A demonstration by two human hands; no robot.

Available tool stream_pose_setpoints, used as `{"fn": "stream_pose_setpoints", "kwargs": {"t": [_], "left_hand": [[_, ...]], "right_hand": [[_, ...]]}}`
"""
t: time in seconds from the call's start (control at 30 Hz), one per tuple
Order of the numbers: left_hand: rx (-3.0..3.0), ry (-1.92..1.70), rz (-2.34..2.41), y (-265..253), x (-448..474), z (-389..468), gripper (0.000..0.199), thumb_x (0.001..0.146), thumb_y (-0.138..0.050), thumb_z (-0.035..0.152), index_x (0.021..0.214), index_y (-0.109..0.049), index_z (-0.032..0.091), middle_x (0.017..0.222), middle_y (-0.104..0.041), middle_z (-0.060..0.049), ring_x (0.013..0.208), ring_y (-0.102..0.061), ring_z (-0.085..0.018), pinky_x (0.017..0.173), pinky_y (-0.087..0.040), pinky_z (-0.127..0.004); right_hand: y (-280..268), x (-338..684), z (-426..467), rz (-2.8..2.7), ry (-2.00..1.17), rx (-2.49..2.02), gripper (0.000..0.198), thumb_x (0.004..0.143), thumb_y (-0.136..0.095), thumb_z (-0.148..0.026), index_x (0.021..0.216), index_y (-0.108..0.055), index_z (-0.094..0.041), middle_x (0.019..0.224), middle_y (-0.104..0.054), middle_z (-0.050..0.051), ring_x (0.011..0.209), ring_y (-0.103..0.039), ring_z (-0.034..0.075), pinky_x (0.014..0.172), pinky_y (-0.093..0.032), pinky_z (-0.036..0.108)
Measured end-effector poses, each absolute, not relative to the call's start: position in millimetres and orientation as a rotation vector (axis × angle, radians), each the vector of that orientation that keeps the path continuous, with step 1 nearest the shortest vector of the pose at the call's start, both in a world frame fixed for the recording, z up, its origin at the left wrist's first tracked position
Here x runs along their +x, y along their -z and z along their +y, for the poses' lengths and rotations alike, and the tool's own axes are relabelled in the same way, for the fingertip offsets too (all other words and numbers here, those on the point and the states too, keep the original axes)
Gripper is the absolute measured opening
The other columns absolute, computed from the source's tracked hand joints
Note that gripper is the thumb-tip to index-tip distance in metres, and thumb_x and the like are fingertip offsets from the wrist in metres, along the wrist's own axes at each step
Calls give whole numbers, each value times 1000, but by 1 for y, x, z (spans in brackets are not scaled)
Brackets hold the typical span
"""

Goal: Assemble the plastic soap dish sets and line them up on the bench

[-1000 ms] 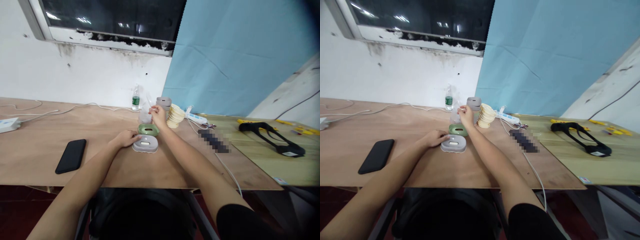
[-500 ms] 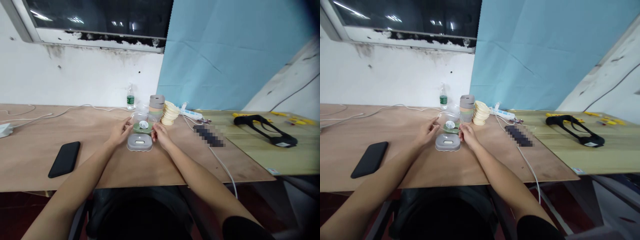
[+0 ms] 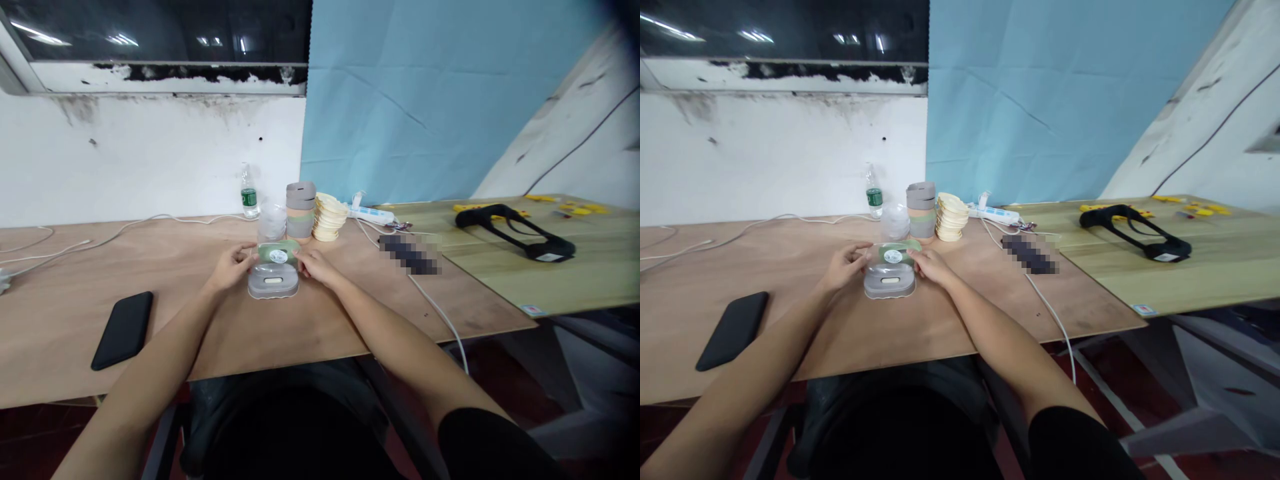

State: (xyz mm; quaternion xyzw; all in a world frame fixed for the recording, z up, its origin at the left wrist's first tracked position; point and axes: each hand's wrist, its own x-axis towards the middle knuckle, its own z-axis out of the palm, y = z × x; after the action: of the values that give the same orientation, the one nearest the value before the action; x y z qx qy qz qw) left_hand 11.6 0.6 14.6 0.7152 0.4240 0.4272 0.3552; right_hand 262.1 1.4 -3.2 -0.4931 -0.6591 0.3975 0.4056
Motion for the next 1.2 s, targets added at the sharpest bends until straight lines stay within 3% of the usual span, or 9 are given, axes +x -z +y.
{"fn": "stream_pose_setpoints", "kwargs": {"t": [0.1, 0.33, 1.2], "left_hand": [[1821, -1107, 1152, -11, 10, 5, 56, 76, -61, 57, 109, -60, 12, 50, -56, 3, 47, -52, -12, 49, -39, -22], [1972, -953, 1131, -8, 8, 2, 59, 82, -55, 54, 124, -55, 12, 48, -55, 4, 45, -51, -13, 48, -38, -23], [2083, -699, 1203, -11, 2, 3, 57, 79, -56, 59, 116, -57, 16, 47, -55, 5, 44, -52, -14, 48, -39, -23]], "right_hand": [[7, 262, 2, -1685, -1035, -1258, 61, 82, -45, -69, 46, -51, -20, 33, -43, -2, 34, -40, 10, 42, -30, 23], [9, 264, 4, -1705, -1136, -1262, 61, 78, -48, -72, 49, -50, -19, 34, -44, -3, 32, -38, 8, 37, -26, 21], [5, 268, -1, -1903, -1084, -1386, 65, 78, -43, -76, 50, -50, -18, 40, -47, 1, 34, -41, 8, 38, -31, 23]]}}
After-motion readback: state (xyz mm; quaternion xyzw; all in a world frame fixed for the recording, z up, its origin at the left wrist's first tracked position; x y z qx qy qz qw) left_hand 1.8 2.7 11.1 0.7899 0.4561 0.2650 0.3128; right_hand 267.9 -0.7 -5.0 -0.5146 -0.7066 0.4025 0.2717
